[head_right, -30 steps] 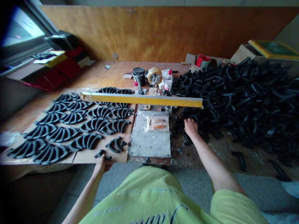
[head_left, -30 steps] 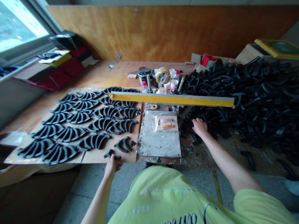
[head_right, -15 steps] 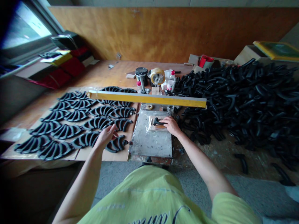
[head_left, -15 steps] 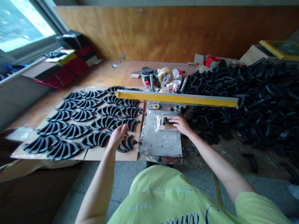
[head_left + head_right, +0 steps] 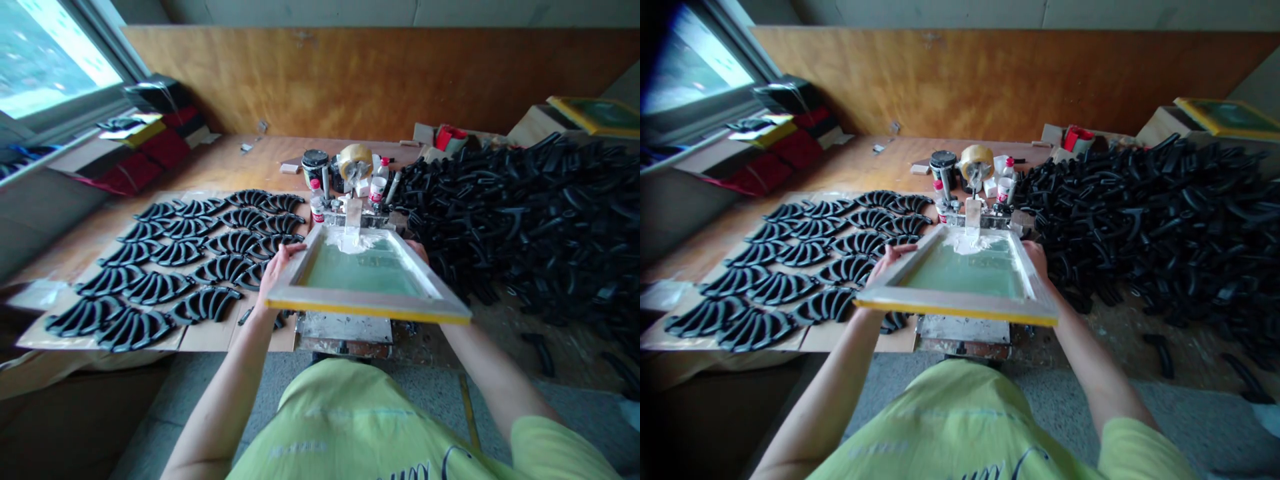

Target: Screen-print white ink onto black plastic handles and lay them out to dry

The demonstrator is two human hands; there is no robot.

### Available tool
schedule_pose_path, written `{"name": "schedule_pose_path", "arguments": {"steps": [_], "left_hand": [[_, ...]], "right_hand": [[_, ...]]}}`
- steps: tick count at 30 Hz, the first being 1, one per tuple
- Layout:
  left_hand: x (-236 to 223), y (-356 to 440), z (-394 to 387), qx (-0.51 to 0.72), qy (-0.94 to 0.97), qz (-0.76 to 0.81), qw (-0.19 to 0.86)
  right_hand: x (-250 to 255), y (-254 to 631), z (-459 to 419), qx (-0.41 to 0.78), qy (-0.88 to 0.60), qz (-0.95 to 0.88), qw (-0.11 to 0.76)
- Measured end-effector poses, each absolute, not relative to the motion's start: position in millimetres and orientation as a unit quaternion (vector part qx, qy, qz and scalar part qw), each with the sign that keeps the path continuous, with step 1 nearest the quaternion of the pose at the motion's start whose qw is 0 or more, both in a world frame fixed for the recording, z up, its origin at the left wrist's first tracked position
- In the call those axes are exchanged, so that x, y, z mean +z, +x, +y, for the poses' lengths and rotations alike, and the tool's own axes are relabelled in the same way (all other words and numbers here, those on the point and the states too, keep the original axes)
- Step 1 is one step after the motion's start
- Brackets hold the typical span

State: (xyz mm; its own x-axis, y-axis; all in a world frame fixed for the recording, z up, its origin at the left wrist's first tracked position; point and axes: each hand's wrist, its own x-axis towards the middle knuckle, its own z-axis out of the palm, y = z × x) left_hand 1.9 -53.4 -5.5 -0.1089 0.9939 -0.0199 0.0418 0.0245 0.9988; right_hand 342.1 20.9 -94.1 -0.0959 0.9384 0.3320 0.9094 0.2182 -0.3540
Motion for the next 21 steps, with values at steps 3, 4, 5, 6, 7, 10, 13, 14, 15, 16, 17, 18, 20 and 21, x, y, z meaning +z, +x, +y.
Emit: {"name": "schedule_pose_path", "arguments": {"steps": [3,4,5,6,7,10,13,14,15,16,17,18,20,21], "left_hand": [[-44.7,-6.4,-78.6,0.422,0.477,0.595,0.491],[-60.4,-7.2,-83.7,0.404,0.468,0.605,0.502],[-76.2,-7.3,-87.0,0.391,0.458,0.613,0.511],[-91.2,-6.9,-88.8,0.380,0.452,0.620,0.517],[-104.6,-6.3,-89.3,0.369,0.449,0.628,0.517],[-130.0,-5.1,-87.5,0.348,0.455,0.656,0.492],[-134.3,-5.0,-86.9,0.349,0.446,0.668,0.483],[-133.2,-4.9,-87.3,0.352,0.440,0.669,0.485],[-131.8,-4.6,-87.8,0.356,0.433,0.669,0.487],[-130.3,-4.2,-88.3,0.360,0.427,0.669,0.490],[-129.0,-3.7,-88.8,0.363,0.423,0.670,0.491],[-128.0,-3.3,-89.0,0.365,0.421,0.670,0.490],[-126.6,-2.9,-89.1,0.366,0.423,0.671,0.487],[-126.0,-3.0,-88.9,0.365,0.426,0.670,0.486]], "right_hand": [[-74.7,334.9,44.5,0.026,-0.623,-0.718,0.309],[-68.9,322.9,52.5,0.025,-0.600,-0.731,0.323],[-63.9,307.7,59.9,0.023,-0.570,-0.754,0.326],[-60.3,291.2,66.6,0.020,-0.539,-0.781,0.314],[-58.1,274.9,72.0,0.018,-0.519,-0.803,0.292],[-61.6,241.4,76.8,0.041,-0.503,-0.842,0.190],[-72.7,239.1,60.5,0.059,-0.488,-0.861,0.130],[-75.4,243.3,51.7,0.061,-0.465,-0.874,0.125],[-76.6,248.6,42.5,0.065,-0.433,-0.890,0.124],[-76.2,254.1,34.0,0.073,-0.395,-0.908,0.122],[-74.4,259.0,27.0,0.085,-0.355,-0.924,0.118],[-71.5,262.8,22.1,0.100,-0.319,-0.936,0.110],[-64.8,265.8,18.9,0.131,-0.283,-0.946,0.094],[-62.4,265.2,19.6,0.139,-0.287,-0.943,0.093]]}}
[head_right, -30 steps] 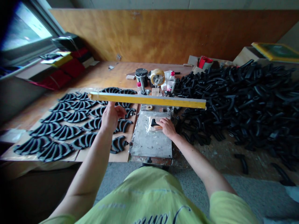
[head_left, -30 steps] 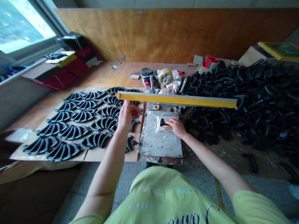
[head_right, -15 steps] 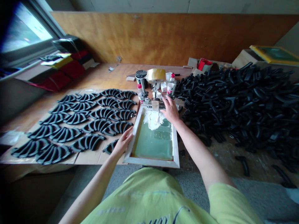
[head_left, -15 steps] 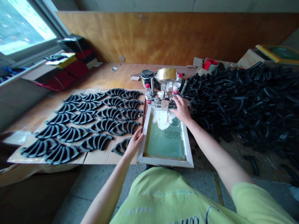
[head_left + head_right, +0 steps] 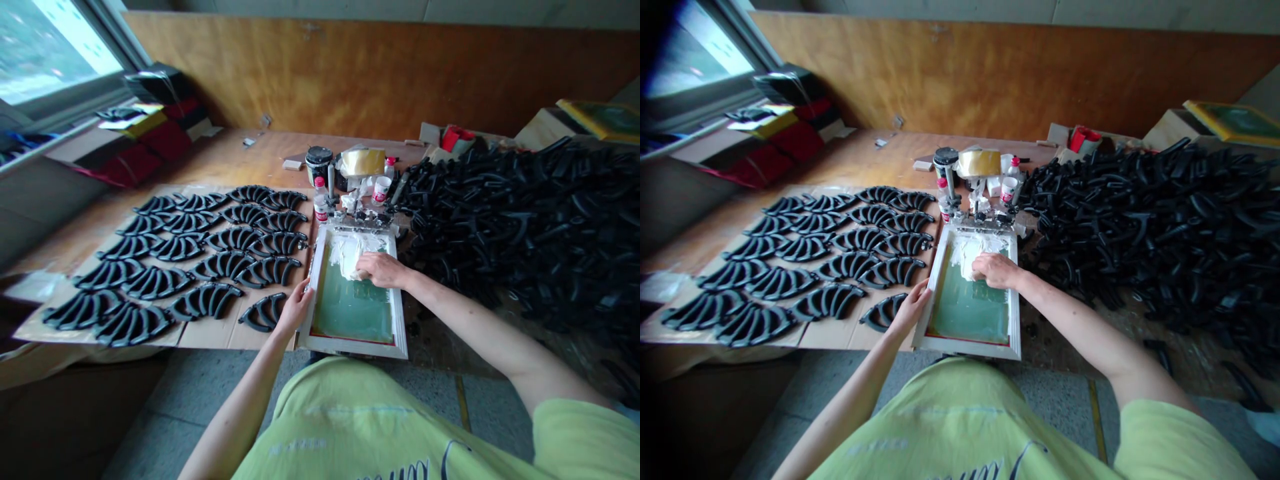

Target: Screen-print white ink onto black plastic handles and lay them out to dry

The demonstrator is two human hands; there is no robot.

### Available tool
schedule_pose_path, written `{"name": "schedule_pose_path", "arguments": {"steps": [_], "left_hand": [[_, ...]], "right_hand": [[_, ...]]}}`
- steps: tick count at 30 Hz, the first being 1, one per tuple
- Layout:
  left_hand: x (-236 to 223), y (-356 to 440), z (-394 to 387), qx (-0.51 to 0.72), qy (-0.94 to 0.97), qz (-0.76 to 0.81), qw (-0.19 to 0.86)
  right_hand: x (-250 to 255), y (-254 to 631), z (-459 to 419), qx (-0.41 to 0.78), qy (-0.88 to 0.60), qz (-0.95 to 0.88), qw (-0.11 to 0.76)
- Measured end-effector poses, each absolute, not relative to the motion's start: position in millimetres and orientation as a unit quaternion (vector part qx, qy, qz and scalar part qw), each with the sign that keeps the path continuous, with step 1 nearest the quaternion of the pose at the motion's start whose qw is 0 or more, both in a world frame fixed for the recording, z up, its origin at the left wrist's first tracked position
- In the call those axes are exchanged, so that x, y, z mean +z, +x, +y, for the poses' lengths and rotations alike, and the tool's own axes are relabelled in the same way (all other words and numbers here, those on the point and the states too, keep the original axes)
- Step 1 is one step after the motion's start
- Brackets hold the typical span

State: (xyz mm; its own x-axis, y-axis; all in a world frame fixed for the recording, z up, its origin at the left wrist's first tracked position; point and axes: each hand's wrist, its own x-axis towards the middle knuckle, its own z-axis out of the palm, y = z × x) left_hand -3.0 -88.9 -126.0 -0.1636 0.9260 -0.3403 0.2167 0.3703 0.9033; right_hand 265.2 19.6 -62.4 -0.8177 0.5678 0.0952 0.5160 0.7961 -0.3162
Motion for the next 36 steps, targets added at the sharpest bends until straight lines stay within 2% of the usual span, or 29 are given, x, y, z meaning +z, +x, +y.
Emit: {"name": "schedule_pose_path", "arguments": {"steps": [4,6,9,12,16,21,24,27,32,36], "left_hand": [[-123.1,-4.9,-87.9,0.358,0.435,0.661,0.496],[-122.5,-5.6,-87.6,0.354,0.437,0.656,0.503],[-121.5,-5.4,-87.5,0.342,0.444,0.659,0.502],[-112.0,-5.5,-87.7,0.335,0.438,0.659,0.511],[-75.2,-8.1,-85.7,0.369,0.439,0.627,0.527],[-18.4,-2.5,-64.6,0.442,0.449,0.591,0.504],[5.7,8.1,-37.2,0.526,0.437,0.533,0.499],[19.6,17.7,-10.2,0.562,0.424,0.492,0.512],[-4.7,32.6,-16.3,0.576,0.371,0.501,0.529],[-55.7,54.5,-68.8,0.377,0.307,0.522,0.701]], "right_hand": [[-67.7,259.1,17.8,0.094,-0.369,-0.912,0.154],[-75.2,260.2,9.8,0.075,-0.359,-0.914,0.175],[-78.0,264.2,4.1,0.106,-0.327,-0.923,0.173],[-66.2,259.2,23.7,0.137,-0.384,-0.892,0.193],[-41.5,256.5,73.9,0.102,-0.502,-0.826,0.237],[-34.7,320.0,104.3,0.082,-0.613,-0.712,0.333],[-59.3,351.9,85.9,0.115,-0.692,-0.639,0.315],[-96.1,344.0,50.8,0.152,-0.670,-0.675,0.270],[-122.5,292.8,7.3,0.105,-0.534,-0.823,0.166],[-101.7,245.5,-27.8,0.061,-0.536,-0.811,0.225]]}}
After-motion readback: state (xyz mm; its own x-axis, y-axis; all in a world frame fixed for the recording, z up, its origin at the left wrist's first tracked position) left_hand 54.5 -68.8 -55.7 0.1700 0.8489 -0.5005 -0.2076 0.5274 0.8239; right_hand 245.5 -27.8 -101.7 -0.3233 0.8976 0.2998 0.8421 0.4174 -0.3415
